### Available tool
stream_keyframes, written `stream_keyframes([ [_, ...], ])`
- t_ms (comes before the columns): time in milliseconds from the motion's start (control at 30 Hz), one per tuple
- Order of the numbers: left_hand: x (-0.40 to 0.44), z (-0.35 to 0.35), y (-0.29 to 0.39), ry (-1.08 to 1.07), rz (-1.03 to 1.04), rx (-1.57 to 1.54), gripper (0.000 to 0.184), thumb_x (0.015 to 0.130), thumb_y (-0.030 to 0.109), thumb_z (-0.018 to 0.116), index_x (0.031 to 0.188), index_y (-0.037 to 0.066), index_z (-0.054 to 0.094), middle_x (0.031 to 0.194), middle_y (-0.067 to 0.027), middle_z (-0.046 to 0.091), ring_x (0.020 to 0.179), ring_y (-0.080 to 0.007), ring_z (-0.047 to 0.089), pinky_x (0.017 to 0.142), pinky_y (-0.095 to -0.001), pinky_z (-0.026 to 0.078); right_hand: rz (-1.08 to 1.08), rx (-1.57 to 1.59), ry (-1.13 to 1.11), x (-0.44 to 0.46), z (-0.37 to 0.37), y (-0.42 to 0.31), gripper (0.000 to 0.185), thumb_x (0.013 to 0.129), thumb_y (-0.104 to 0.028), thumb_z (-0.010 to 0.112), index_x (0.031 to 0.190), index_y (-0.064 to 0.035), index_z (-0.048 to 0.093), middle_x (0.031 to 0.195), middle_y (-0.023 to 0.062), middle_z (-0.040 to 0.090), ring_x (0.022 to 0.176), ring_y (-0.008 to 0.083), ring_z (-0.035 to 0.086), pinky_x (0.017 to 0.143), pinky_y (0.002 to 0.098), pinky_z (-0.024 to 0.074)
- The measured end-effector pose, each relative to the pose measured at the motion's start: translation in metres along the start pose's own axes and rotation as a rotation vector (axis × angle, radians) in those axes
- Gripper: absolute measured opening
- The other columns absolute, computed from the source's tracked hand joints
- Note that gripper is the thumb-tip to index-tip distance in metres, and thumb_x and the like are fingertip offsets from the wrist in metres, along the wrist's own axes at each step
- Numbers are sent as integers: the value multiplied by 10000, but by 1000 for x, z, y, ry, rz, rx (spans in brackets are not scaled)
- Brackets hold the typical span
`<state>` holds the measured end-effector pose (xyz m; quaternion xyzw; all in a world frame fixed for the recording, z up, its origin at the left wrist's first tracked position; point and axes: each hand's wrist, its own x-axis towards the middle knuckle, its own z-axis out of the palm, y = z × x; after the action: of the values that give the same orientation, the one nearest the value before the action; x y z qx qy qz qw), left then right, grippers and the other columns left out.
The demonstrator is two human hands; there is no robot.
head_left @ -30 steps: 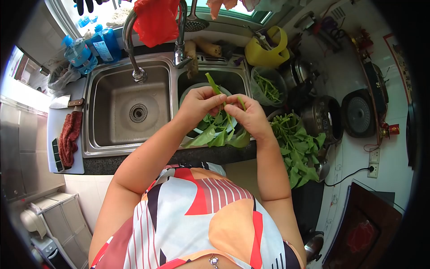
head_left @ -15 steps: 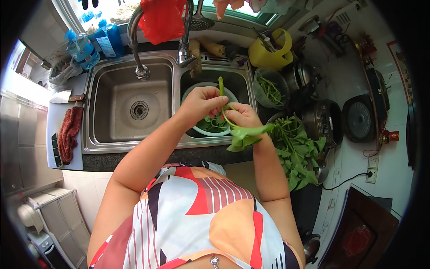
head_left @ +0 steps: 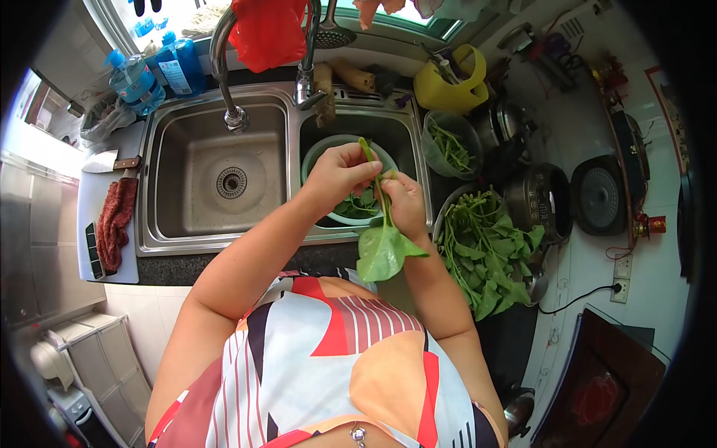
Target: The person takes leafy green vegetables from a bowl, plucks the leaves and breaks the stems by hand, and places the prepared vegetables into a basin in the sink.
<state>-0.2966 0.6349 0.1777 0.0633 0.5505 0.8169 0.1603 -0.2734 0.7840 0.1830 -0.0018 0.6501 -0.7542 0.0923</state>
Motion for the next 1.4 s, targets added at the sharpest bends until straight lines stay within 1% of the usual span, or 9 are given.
stream_keyframes([
  [133,-6,8,5,98,43,8,135,813,173,626,851,51,583,695,17,549,602,-58,507,518,-201,410,112,123,221,9,-23,11,231,841,-167,410,674,-53,522,572,42,485,492,102,454,416,223,318],
  [467,-5,10,17,44,141,247,120,792,117,651,789,21,578,647,36,541,566,-24,460,496,-191,365,351,237,-369,-11,-17,-24,234,883,-288,504,834,-60,522,669,69,568,524,121,512,456,198,370],
  [867,-8,11,32,129,226,165,145,794,142,651,790,23,569,672,34,532,613,-25,460,528,-199,376,406,458,-438,0,-44,3,208,884,-256,532,848,-53,558,627,20,520,538,95,491,464,191,368],
  [900,-9,8,35,174,237,115,168,787,159,656,778,16,567,660,28,521,615,-31,452,534,-212,383,324,410,-354,6,-52,10,216,892,-261,521,843,-54,557,632,17,503,532,100,475,466,201,369],
  [933,-6,-4,31,218,209,119,176,814,202,626,810,37,564,705,20,536,651,-45,488,557,-211,405,-158,-112,-172,18,-71,31,223,898,-261,510,840,-50,553,641,17,499,526,102,469,466,205,370],
  [1000,-6,-15,31,297,185,-31,147,837,200,569,854,56,543,766,-18,566,695,-107,557,628,-246,469,-303,-226,143,38,-86,18,232,912,-256,485,832,-45,541,658,20,498,525,104,463,470,212,373],
  [1033,-9,-21,33,319,133,-124,122,842,177,549,871,60,534,791,-38,577,717,-134,581,667,-274,494,32,181,247,43,-84,-10,234,919,-250,472,829,-43,534,667,22,501,531,105,463,475,216,376],
  [1233,-16,-47,30,468,148,-294,79,864,136,499,867,57,500,687,-58,538,651,-183,574,618,-307,498,63,476,500,83,-96,5,212,907,-221,496,806,-38,530,678,37,504,561,125,459,508,244,410],
  [1400,-24,-60,26,477,127,-369,72,865,143,517,859,83,478,597,-12,452,514,-120,460,472,-244,372,298,561,338,88,-89,52,184,886,-209,519,948,-43,568,825,65,580,706,180,547,623,290,455],
])
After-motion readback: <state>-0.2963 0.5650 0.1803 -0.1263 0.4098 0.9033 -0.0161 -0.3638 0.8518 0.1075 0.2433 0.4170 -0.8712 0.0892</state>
